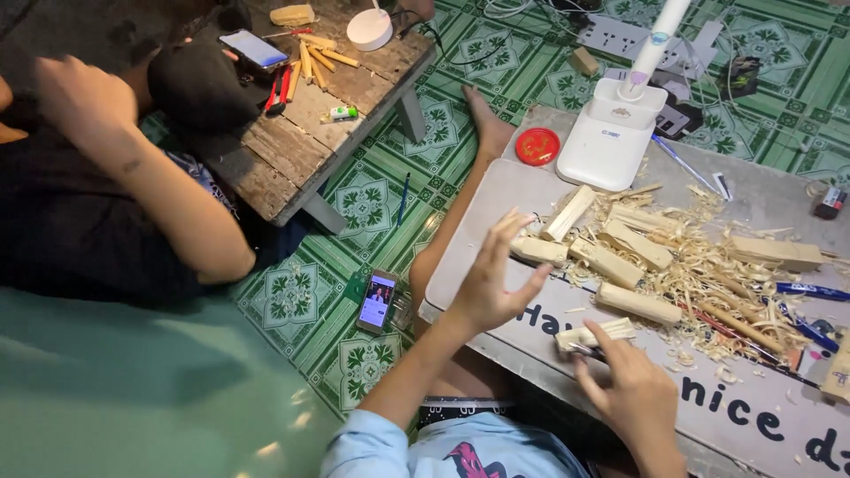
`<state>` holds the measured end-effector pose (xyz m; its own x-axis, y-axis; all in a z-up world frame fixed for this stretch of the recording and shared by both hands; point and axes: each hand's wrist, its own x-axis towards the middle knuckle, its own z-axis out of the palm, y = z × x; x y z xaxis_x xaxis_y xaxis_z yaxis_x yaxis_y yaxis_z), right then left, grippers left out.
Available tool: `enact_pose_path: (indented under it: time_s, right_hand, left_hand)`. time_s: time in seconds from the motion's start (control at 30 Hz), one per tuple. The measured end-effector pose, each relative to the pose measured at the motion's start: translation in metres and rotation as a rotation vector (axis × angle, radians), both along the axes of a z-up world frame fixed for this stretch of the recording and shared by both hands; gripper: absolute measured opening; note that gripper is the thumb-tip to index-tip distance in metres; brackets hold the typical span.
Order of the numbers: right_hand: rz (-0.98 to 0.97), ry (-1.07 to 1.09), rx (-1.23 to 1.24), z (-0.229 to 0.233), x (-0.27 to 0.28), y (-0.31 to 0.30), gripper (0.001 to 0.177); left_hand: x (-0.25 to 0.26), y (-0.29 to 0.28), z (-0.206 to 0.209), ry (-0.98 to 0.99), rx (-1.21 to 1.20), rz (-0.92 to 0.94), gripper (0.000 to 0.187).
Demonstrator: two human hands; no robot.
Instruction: The person carves a small block of wood with a hand tool on a work mat.
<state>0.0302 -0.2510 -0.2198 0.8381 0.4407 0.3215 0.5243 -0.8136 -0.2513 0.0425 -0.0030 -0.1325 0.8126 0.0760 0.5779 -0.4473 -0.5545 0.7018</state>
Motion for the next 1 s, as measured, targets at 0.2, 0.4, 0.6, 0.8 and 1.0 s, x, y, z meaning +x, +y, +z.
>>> enact_pose_path:
  time_s: [0.2,0.4,0.6,0.8,1.0]
  right_hand:
    - [-0.128,0.011,-0.016,-0.010,-0.002,0.025,0.064]
    - [-0.246,0.031,-0.002,-0.022,0.009,0.020,0.066]
    - [-0.302,0.087,0.155,-0.017,0.006,0.019,0.070]
    - [-0.281,0.107,0.360,-0.014,0.001,0.015,0.049]
    - [-0.218,0.116,0.463,-0.001,0.000,0.017,0.028]
  left_hand:
    - [0.019,-0.013,-0.096,0.198,0.439,0.189,0.080]
    - [0.017,-0.014,-0.098,0.205,0.419,0.274,0.055]
    - [0.020,-0.011,-0.098,0.267,0.385,0.361,0.048]
    - [0.012,-0.011,-0.091,0.243,0.191,0.283,0.042]
    - [0.007,-0.013,-0.083,0.197,-0.013,0.219,0.042]
